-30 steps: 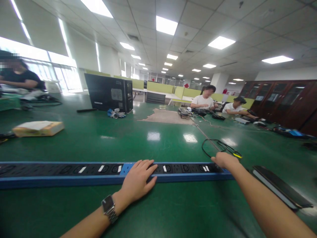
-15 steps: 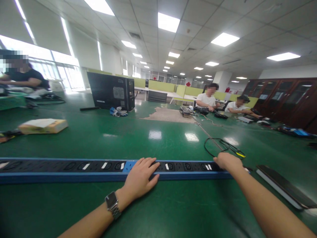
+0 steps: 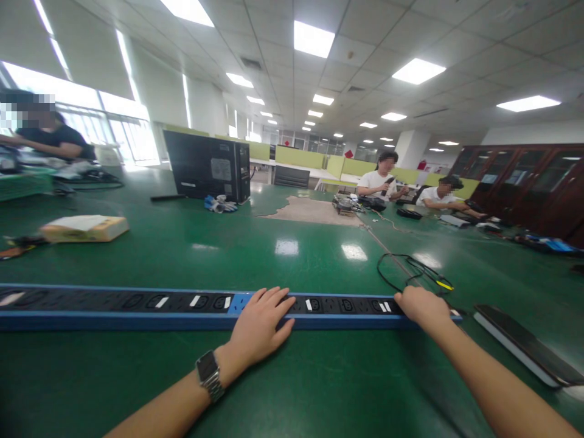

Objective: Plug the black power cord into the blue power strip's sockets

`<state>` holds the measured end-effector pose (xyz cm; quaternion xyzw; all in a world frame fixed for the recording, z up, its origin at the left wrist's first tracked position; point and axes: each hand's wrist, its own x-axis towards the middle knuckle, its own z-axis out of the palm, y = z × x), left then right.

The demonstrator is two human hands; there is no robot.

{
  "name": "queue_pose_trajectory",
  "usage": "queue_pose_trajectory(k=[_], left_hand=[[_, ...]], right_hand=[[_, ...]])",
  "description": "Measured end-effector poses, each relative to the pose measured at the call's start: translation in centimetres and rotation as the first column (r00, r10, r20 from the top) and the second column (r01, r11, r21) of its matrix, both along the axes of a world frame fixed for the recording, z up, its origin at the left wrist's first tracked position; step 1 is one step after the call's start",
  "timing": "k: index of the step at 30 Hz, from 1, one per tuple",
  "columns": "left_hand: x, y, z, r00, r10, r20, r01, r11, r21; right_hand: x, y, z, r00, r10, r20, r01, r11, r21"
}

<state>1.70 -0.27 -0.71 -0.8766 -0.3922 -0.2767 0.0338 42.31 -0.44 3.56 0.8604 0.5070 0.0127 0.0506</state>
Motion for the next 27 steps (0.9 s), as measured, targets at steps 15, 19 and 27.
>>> queue_pose_trajectory(k=[15, 19, 27], left_hand=[[-0.1, -0.1, -0.1, 1.000, -0.002, 0.010, 0.002, 1.000, 0.027], [-0.1, -0.1, 0.0, 1.000, -0.005, 0.007, 0.004, 1.000, 0.026], [-0.1, 0.1, -0.1, 1.000, -0.018, 0.002, 0.018, 1.000, 0.018]], right_hand=[[-2.0, -1.1, 0.5, 0.996, -0.089, -0.014, 0.089, 0.996, -0.014], [-1.3, -0.5, 0.9, 1.000, -0.012, 0.013, 0.013, 0.996, -0.085], [1.6, 1.6, 0.5, 0.996, -0.051, -0.074, 0.038, 0.983, -0.177]])
